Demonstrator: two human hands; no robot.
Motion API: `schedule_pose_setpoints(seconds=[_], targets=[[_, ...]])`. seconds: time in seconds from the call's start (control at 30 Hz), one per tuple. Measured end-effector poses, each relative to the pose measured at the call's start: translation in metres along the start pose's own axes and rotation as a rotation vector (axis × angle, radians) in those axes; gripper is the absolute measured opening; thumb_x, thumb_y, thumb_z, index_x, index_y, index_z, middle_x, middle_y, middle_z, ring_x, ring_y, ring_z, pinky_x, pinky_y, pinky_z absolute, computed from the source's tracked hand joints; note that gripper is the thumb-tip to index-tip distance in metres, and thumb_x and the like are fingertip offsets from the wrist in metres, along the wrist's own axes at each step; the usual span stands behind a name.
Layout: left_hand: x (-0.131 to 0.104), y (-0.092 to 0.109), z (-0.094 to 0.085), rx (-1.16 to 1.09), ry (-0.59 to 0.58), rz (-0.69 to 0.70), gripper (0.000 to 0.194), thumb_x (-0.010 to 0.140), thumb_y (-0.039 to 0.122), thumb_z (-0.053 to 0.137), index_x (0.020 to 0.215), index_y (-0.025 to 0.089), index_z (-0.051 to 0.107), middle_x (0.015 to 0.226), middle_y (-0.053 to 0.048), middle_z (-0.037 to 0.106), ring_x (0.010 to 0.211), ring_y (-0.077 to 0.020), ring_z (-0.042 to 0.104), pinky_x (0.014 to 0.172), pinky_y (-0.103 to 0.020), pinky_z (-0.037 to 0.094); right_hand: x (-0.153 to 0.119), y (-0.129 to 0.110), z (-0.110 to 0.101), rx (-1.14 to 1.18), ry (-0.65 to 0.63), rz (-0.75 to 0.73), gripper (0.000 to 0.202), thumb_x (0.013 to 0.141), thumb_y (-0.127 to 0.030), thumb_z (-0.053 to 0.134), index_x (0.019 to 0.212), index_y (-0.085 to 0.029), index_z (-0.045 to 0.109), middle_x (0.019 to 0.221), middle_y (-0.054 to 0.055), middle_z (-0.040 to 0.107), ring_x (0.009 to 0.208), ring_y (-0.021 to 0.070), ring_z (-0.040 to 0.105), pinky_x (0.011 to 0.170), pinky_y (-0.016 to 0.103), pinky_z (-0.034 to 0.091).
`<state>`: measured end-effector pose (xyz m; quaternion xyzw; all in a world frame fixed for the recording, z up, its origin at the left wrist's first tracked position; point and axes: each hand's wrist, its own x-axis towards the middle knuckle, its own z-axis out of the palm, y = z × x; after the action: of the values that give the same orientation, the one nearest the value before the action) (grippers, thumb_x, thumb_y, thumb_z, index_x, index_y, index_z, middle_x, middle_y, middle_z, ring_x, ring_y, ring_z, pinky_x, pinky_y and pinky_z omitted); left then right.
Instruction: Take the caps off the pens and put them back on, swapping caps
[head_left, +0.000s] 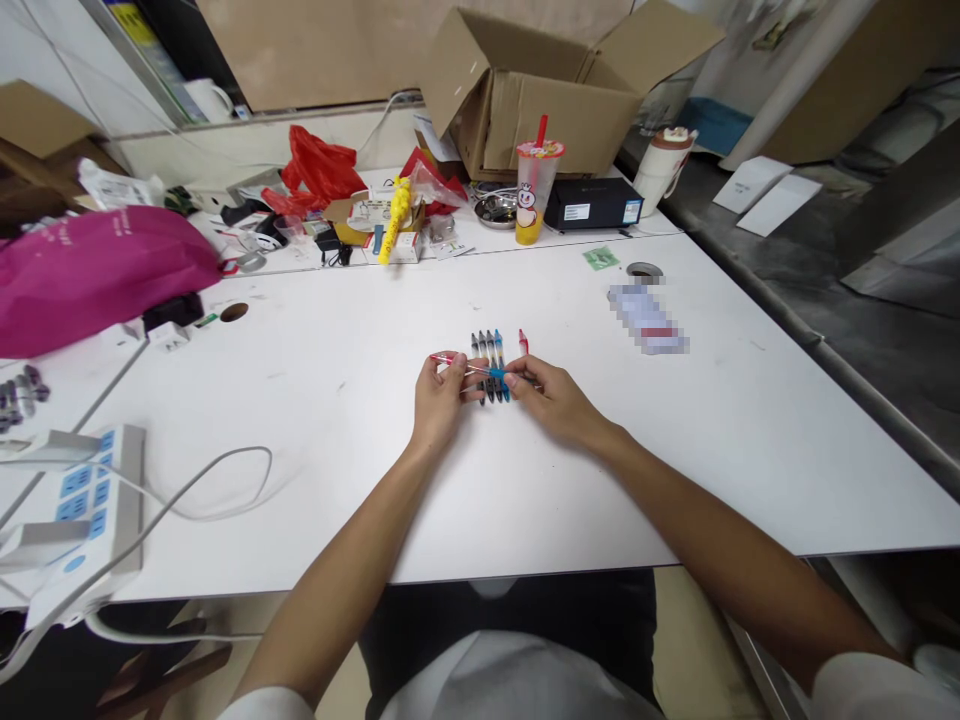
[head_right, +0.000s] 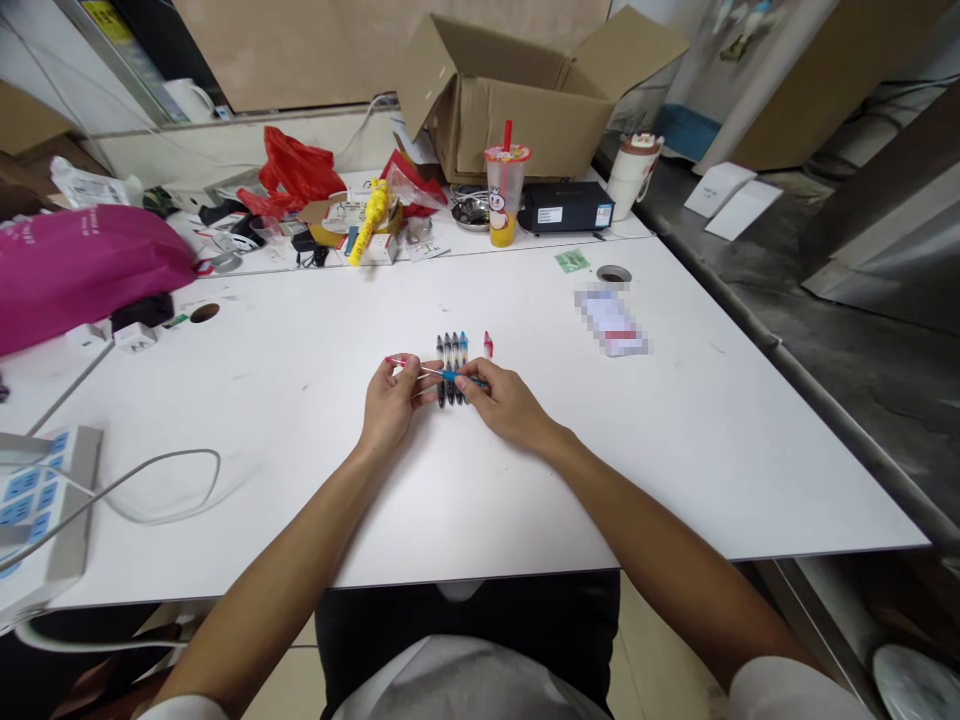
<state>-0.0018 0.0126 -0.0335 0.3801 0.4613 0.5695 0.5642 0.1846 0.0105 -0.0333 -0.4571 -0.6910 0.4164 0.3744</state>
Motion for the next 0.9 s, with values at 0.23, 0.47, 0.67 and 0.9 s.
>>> schedule_pose_setpoints(seconds=[0.23,0.47,0.67,0.9], targets=[[0.0005,0.0000,-0.0023,0.020,-0.014,0.021,0.040,0.088,0.053,0.074,0.100,0.020,0.054,0.104,-0.011,0.078,0.082,-0.0179,0.076,0.064,-0.026,0.058,0.0002,-0.0025,-0.0003,-0.017,0.011,0.013,0.024,0.099,-0.047,0.055,0.098,-0.024,0.061,0.088,0.002,0.068,0.073,0.0176,0.058,0.069,0.034,0.044],[0.0014,-0.0005,-0.0055,-0.011,-0.057,0.044,0.043,0.085,0.051,0.077,0.107,0.022,0.054,0.101,-0.009,0.078,0.085,-0.0188,0.075,0.065,-0.027,0.058,-0.0005,-0.0048,0.0006,0.025,-0.022,0.073,0.029,0.096,-0.051,0.058,0.094,-0.023,0.063,0.079,0.000,0.064,0.067,0.0157,0.052,0.063,0.032,0.039],[0.0026,0.0005,-0.0078,-0.010,-0.123,0.107,0.045,0.084,0.053,0.077,0.108,0.021,0.056,0.094,-0.006,0.077,0.083,-0.0164,0.075,0.075,-0.028,0.058,0.0002,-0.0080,-0.0024,0.172,-0.123,0.106,0.031,0.095,-0.051,0.061,0.088,-0.021,0.062,0.071,-0.001,0.062,0.063,0.0141,0.051,0.061,0.031,0.040],[-0.0040,0.0070,-0.0022,0.014,-0.008,0.202,0.063,0.089,0.048,0.074,0.136,0.025,0.041,0.092,-0.004,0.077,0.081,-0.0165,0.075,0.081,-0.032,0.058,0.0012,-0.0098,-0.0052,0.318,-0.115,0.140,0.037,0.092,-0.056,0.064,0.102,-0.020,0.066,0.074,0.001,0.065,0.056,0.0121,0.048,0.054,0.029,0.037]])
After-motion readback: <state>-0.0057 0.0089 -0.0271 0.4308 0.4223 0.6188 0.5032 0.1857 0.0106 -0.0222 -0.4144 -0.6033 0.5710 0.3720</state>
